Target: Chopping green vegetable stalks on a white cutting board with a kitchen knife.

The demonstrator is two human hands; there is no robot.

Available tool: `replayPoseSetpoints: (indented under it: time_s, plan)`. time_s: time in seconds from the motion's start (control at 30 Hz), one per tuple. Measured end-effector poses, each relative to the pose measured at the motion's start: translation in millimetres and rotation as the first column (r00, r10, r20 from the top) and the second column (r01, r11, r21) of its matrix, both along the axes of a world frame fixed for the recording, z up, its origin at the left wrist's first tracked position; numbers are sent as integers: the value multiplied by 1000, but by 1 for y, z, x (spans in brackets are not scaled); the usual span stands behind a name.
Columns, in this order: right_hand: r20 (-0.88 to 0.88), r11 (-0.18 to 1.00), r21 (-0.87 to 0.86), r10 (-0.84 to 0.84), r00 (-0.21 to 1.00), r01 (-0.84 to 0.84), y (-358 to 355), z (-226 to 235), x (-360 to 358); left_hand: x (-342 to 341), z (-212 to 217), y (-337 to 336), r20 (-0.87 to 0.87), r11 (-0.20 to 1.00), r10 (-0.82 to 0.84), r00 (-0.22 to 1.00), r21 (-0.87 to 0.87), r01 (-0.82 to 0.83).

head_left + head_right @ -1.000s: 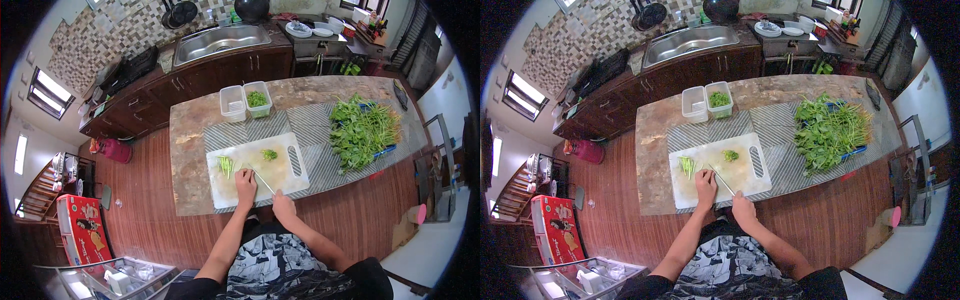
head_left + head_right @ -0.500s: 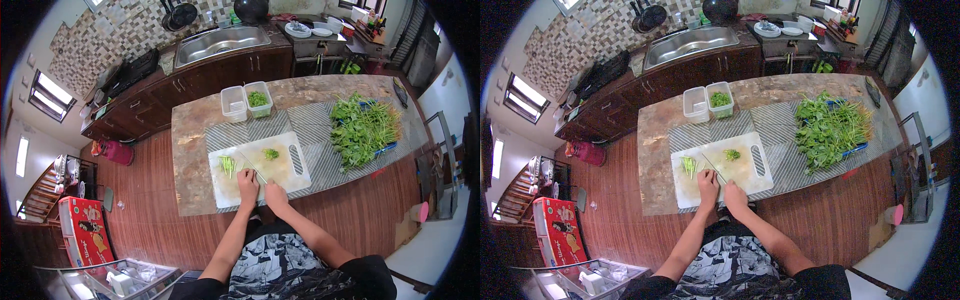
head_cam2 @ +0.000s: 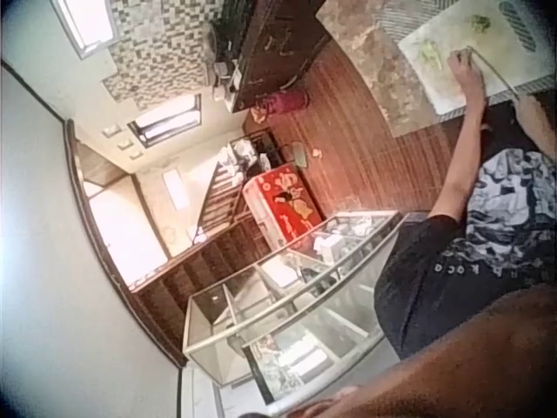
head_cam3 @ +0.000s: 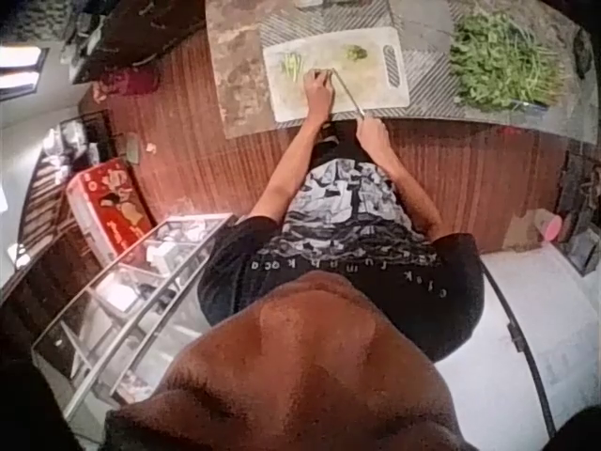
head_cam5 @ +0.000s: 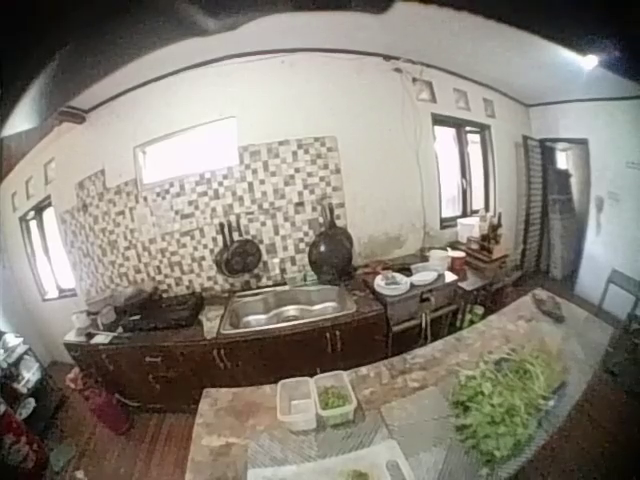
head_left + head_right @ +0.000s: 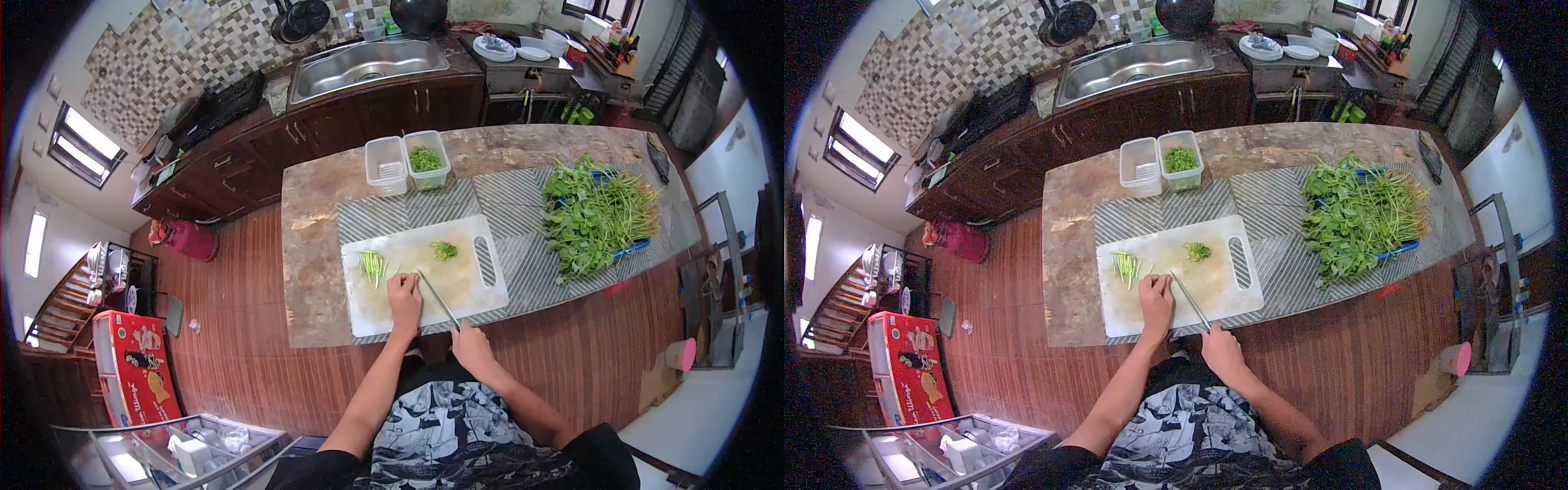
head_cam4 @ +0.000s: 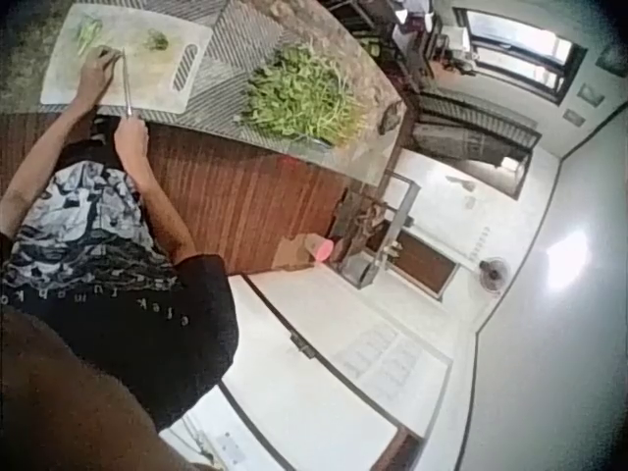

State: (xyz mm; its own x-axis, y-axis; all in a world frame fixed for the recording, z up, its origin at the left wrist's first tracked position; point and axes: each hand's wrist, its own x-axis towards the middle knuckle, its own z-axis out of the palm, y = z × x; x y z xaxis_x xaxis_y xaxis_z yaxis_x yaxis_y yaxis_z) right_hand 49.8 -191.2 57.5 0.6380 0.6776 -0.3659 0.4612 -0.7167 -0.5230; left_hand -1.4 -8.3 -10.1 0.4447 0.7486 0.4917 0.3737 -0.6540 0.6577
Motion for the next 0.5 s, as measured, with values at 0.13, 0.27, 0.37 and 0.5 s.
replayPoseSetpoints:
  time_s: [0.13,0.27,0.37,0.5]
  plan:
    - [-28,998,50,-36,999,37,7,-3,-4,0,3,1,20,999,-12,1000,-53,13]
    - [-24,999,35,-30,999,31,11,-6,-5,-2,7,0,35,998,7,999,-58,-5]
    - [-11,1000,8,-28,1000,28,11,-5,-7,-1,9,1,40,998,-5,999,-62,8]
    - [1,999,-25,-38,999,38,11,-5,-11,-3,9,1,39,997,-1,999,-81,4]
